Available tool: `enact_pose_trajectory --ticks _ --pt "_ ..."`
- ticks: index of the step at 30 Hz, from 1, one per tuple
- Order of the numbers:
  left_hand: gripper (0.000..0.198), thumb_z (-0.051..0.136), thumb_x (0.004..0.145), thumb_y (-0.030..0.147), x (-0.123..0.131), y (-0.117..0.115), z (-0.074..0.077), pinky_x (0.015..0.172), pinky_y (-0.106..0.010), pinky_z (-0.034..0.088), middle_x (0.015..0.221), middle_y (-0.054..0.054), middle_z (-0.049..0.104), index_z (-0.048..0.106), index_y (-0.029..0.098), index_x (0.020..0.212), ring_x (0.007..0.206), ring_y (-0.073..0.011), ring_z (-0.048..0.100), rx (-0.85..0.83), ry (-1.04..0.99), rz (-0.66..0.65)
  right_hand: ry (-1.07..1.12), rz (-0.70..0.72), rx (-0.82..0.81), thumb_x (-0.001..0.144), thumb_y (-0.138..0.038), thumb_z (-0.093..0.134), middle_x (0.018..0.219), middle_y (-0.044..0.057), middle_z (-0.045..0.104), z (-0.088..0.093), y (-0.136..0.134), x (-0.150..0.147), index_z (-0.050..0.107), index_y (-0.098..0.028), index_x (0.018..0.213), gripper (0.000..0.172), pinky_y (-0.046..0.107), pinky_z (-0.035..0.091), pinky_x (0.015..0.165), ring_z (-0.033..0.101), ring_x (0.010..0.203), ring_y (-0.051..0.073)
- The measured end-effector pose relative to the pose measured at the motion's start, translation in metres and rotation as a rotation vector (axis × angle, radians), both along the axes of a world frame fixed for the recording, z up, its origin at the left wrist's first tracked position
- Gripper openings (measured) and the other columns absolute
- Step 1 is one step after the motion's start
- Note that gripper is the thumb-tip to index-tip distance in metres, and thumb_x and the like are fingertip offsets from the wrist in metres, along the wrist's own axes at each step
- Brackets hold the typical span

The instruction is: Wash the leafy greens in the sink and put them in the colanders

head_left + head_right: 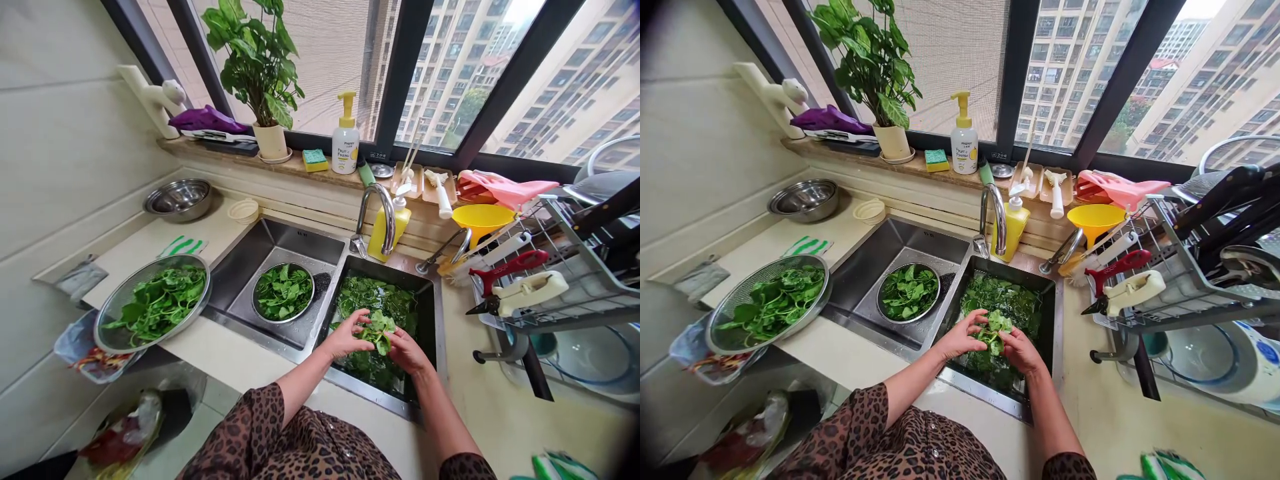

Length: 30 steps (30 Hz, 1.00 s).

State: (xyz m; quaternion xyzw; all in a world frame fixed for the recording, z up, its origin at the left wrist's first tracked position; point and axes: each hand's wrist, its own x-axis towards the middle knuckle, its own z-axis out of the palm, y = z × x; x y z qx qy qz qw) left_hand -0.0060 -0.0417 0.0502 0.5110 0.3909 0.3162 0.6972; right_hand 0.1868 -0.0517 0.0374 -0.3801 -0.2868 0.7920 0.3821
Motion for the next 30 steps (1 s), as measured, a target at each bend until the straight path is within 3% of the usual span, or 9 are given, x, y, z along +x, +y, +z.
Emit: enact_pose_trajectory --ticks 4,7,10,12,17,22,24,27,30 --pt "0.078 0.077 0.052 0.015 0.002 -0.002 0.006 0.082 -0.03 0.044 0.117 -0.009 0.049 0.044 0.024 0.123 0.097 -0.0193 0.055 0.006 -0.11 0.013 -0.073 0.011 0.027 0.067 -0.031 0.067 0.096 0.008 0.067 0.001 -0.002 -0.005 0.06 -0.019 0.097 0.034 0.033 0.045 0.076 0.062 0.084 0.02" --pt "0.049 0.072 0.058 0.018 0.003 -0.002 0.005 0.069 -0.025 0.046 0.095 -0.006 0.06 0.057 0.016 0.105 0.08 -0.0147 0.058 0.01 -0.052 0.061 -0.075 -0.021 0.009 0.065 -0.031 0.068 0.097 0.007 0.067 -0.003 -0.002 -0.003 0.059 -0.02 0.096 0.034 0.032 0.046 0.076 0.062 0.083 0.019" --pt "0.024 0.065 0.066 0.028 0.003 0.0 0.005 0.055 -0.022 0.043 0.067 -0.001 0.057 0.062 0.012 0.084 0.057 -0.0097 0.053 -0.028 0.027 0.14 -0.056 -0.071 -0.066 0.066 -0.031 0.069 0.091 0.004 0.067 -0.009 -0.003 0.001 0.058 -0.022 0.093 0.031 0.028 0.047 0.069 0.062 0.075 0.015" --pt "0.024 0.064 0.067 0.032 0.003 0.001 0.005 0.053 -0.022 0.043 0.059 0.002 0.053 0.061 0.012 0.079 0.052 -0.0085 0.05 -0.069 0.024 0.188 -0.045 -0.108 -0.117 0.065 -0.029 0.071 0.087 0.001 0.066 -0.012 -0.003 0.004 0.057 -0.023 0.092 0.031 0.025 0.047 0.065 0.061 0.071 0.012" --pt "0.033 0.069 0.062 0.038 0.002 0.001 0.0 0.054 -0.024 0.045 0.069 0.002 0.052 0.055 0.013 0.078 0.054 -0.0077 0.051 -0.219 -0.14 0.333 -0.067 -0.206 -0.173 0.06 -0.029 0.075 0.077 -0.002 0.063 -0.016 -0.004 0.004 0.056 -0.023 0.089 0.035 0.021 0.045 0.057 0.06 0.065 0.011" --pt "0.044 0.072 0.06 0.036 0.0 -0.003 -0.007 0.056 -0.025 0.046 0.076 0.0 0.056 0.053 0.015 0.094 0.057 -0.009 0.054 -0.264 -0.144 0.204 -0.159 -0.1 -0.084 0.064 -0.034 0.071 0.075 -0.003 0.062 -0.015 -0.01 -0.011 0.057 -0.022 0.086 0.029 0.022 0.045 0.06 0.06 0.065 0.011" --pt "0.046 0.073 0.058 0.034 -0.002 -0.005 -0.008 0.053 -0.022 0.043 0.077 -0.001 0.057 0.055 0.014 0.096 0.055 -0.0076 0.052 -0.2 -0.064 0.122 -0.33 0.083 0.011 0.07 -0.037 0.064 0.074 -0.002 0.062 -0.014 -0.012 -0.015 0.058 -0.02 0.084 0.022 0.022 0.043 0.056 0.059 0.06 0.011" --pt "0.039 0.074 0.057 0.035 -0.006 -0.004 -0.009 0.048 -0.018 0.035 0.072 -0.001 0.058 0.061 0.011 0.084 0.051 -0.0053 0.046 -0.139 0.1 0.115 -0.939 0.334 0.124 0.074 -0.029 0.058 0.077 0.003 0.063 -0.014 -0.005 -0.008 0.061 -0.018 0.083 0.015 0.023 0.043 0.057 0.062 0.065 0.015" --pt "0.036 0.071 0.059 0.039 -0.01 -0.003 -0.015 0.045 -0.018 0.029 0.064 0.002 0.055 0.06 0.01 0.077 0.044 -0.0034 0.04 -0.15 0.196 0.187 -1.558 0.292 0.163 0.08 -0.017 0.047 0.104 0.014 0.058 -0.016 0.013 0.011 0.056 -0.017 0.105 0.027 0.029 0.044 0.069 0.062 0.087 0.023"
